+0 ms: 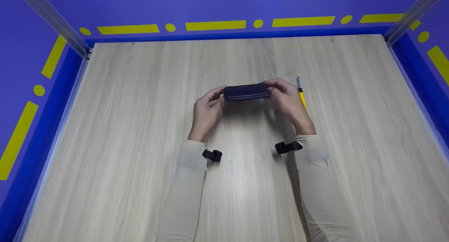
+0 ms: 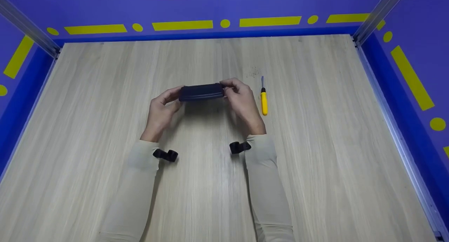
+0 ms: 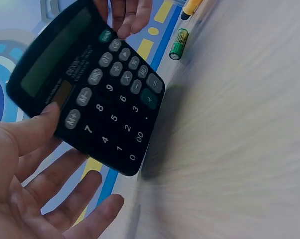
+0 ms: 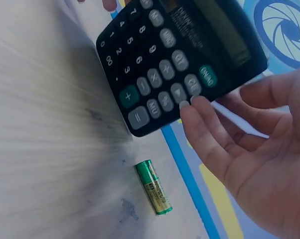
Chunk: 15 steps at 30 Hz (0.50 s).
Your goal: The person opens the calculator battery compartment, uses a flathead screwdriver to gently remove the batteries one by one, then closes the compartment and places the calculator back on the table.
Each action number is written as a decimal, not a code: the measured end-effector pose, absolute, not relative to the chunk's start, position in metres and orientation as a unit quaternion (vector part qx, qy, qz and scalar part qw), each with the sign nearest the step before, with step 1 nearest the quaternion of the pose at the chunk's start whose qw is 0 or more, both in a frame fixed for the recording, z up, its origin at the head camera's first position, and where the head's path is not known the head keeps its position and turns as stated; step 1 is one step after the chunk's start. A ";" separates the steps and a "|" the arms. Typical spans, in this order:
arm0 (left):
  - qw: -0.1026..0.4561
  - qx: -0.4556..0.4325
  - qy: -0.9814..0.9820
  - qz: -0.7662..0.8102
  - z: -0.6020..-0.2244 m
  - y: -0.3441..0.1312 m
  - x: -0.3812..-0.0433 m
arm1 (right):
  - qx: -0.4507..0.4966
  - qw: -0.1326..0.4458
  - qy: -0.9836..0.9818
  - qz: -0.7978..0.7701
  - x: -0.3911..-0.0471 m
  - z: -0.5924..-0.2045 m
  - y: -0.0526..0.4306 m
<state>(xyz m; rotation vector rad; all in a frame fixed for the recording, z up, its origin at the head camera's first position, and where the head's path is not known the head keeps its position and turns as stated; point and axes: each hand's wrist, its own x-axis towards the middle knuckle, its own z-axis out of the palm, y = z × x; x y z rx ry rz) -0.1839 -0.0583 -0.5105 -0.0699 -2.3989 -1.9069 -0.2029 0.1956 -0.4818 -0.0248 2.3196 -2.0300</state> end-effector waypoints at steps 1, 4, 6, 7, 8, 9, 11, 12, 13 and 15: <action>0.042 -0.021 -0.782 -0.622 -0.511 -0.058 -0.184 | -0.016 0.030 0.753 -0.657 -0.203 -0.483 0.196; 0.051 -0.019 -0.782 -0.621 -0.511 -0.058 -0.184 | -0.036 0.025 0.773 -0.633 -0.204 -0.484 0.196; 0.057 -0.019 -0.782 -0.620 -0.511 -0.059 -0.184 | -0.046 0.020 0.785 -0.618 -0.204 -0.484 0.197; 0.060 -0.019 -0.783 -0.619 -0.511 -0.059 -0.184 | -0.051 0.016 0.787 -0.614 -0.204 -0.485 0.197; 0.064 -0.020 -0.783 -0.619 -0.511 -0.059 -0.184 | -0.055 0.013 0.789 -0.612 -0.204 -0.485 0.197; 0.068 -0.021 -0.782 -0.619 -0.512 -0.058 -0.184 | -0.059 0.011 0.786 -0.615 -0.204 -0.485 0.197; 0.075 -0.025 -0.780 -0.620 -0.512 -0.058 -0.185 | -0.064 0.007 0.781 -0.621 -0.204 -0.486 0.197; 0.080 -0.028 -0.780 -0.620 -0.512 -0.058 -0.185 | -0.064 0.006 0.781 -0.621 -0.204 -0.486 0.197; 0.083 -0.031 -0.780 -0.620 -0.513 -0.058 -0.184 | -0.064 0.005 0.779 -0.623 -0.204 -0.486 0.197; 0.088 -0.035 -0.779 -0.620 -0.513 -0.058 -0.184 | -0.064 0.002 0.781 -0.621 -0.203 -0.487 0.196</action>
